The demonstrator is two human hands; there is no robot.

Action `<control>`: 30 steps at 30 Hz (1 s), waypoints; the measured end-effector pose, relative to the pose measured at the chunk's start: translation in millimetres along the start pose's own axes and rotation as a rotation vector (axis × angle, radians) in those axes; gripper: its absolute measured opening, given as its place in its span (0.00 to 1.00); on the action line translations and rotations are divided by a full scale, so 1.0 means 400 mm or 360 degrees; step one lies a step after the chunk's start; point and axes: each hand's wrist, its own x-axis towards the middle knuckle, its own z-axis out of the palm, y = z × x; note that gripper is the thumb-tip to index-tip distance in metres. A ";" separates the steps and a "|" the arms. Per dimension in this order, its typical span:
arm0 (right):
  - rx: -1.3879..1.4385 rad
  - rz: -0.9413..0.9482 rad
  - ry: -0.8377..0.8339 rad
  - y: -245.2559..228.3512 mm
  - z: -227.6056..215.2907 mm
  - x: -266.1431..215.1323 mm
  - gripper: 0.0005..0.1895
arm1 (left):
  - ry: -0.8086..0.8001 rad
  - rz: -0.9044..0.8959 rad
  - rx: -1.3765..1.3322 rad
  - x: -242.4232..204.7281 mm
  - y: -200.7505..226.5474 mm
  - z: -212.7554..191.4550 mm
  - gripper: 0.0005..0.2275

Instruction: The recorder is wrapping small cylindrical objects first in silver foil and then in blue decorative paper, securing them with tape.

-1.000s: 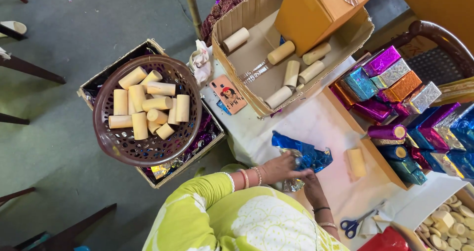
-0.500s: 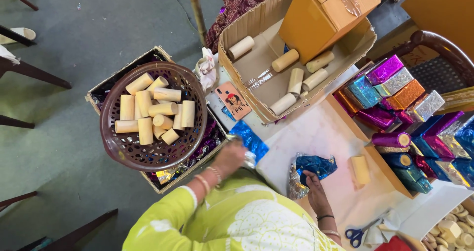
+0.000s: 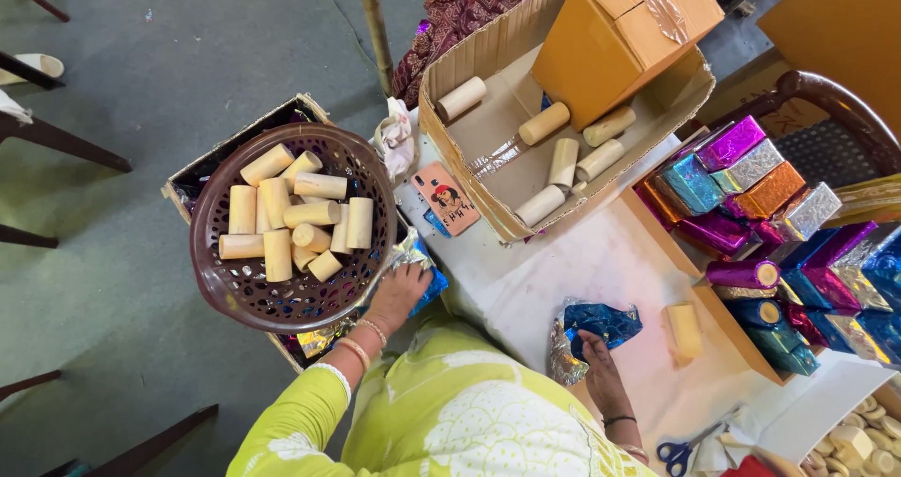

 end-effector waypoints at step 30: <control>-0.0185 -0.0145 0.0133 0.014 0.021 -0.009 0.12 | -0.0058 -0.1170 -0.0731 0.012 0.069 0.120 0.26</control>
